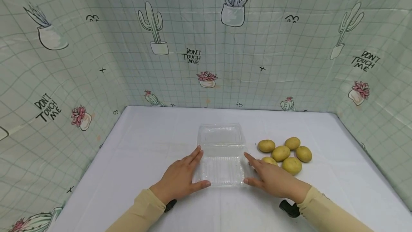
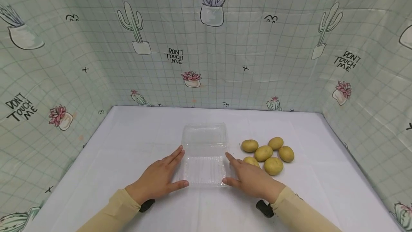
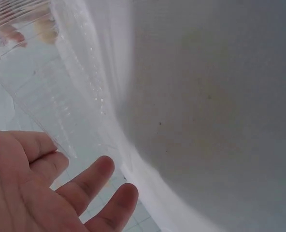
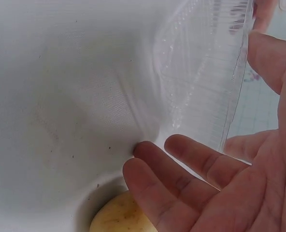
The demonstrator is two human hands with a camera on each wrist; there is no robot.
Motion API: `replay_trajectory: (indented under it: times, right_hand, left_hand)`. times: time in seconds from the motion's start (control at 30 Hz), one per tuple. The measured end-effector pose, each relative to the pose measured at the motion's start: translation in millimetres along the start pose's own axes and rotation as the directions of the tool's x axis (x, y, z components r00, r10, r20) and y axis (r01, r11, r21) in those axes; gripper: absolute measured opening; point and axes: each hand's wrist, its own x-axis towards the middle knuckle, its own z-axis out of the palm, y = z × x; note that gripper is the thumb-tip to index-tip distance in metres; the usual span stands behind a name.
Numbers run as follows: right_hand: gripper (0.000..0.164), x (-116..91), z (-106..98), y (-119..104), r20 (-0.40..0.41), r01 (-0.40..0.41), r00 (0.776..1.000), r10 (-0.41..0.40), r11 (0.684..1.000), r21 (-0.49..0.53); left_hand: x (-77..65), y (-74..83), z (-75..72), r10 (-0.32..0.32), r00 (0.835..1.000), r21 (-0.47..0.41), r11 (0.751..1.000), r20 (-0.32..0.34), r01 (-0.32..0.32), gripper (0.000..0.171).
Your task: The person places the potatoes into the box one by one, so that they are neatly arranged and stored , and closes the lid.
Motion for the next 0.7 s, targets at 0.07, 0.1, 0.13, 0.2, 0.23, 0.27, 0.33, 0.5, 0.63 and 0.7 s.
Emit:
replay_trajectory:
  times: [0.07,0.1,0.13,0.2,0.23,0.27,0.33,0.5,0.63,0.7]
  right_hand:
    - [0.089,0,0,0,-0.001,-0.002,1.0,0.002,1.0,0.0]
    - [0.089,-1,-1,-1,-0.003,0.002,1.0,-0.002,1.0,0.0]
    - [0.088,-1,-2,-1,-0.005,0.006,1.0,-0.006,1.0,0.0]
    - [0.087,-1,-3,-2,-0.008,0.012,1.0,-0.012,1.0,0.002]
    - [0.087,0,-3,-2,-0.007,0.012,1.0,-0.012,1.0,0.007]
    - [0.087,0,-4,-2,-0.006,0.012,1.0,-0.012,1.0,0.01]
    - [0.087,-1,-5,-2,-0.002,0.007,1.0,-0.007,1.0,0.022]
    - [0.085,-2,-8,-1,-0.01,0.007,1.0,-0.007,0.999,0.048]
    - [0.081,-5,-11,3,-0.031,0.007,1.0,-0.005,0.998,0.06]
    - [0.079,-7,-13,5,-0.035,0.005,0.999,-0.002,0.998,0.061]
  left_hand:
    - [0.6,0.1,-0.8,0.006,1.0,-0.003,1.0,0.005,-0.006,0.097]
    - [1.2,0.2,-1.1,0.008,1.0,-0.005,1.0,0.008,-0.008,0.096]
    - [1.8,0.2,-1.4,0.008,1.0,-0.005,1.0,0.012,-0.008,0.096]
    - [2.9,0.4,-2.1,0.01,1.0,-0.006,1.0,0.017,-0.01,0.096]
    - [3.4,0.7,-2.7,0.009,1.0,-0.003,1.0,0.02,-0.009,0.096]
    - [3.8,0.8,-2.9,0.009,1.0,-0.002,1.0,0.022,-0.009,0.096]
    - [4.6,1.4,-3.7,0.011,1.0,0.003,1.0,0.024,-0.011,0.096]
    - [5.6,3.5,-5.2,0.009,0.999,0.009,1.0,0.033,-0.009,0.096]
    - [5.4,4.9,-6.6,0.002,0.999,0.016,1.0,0.04,-0.003,0.096]
    - [5.0,5.0,-7.0,-0.001,0.999,0.02,1.0,0.043,0.001,0.096]
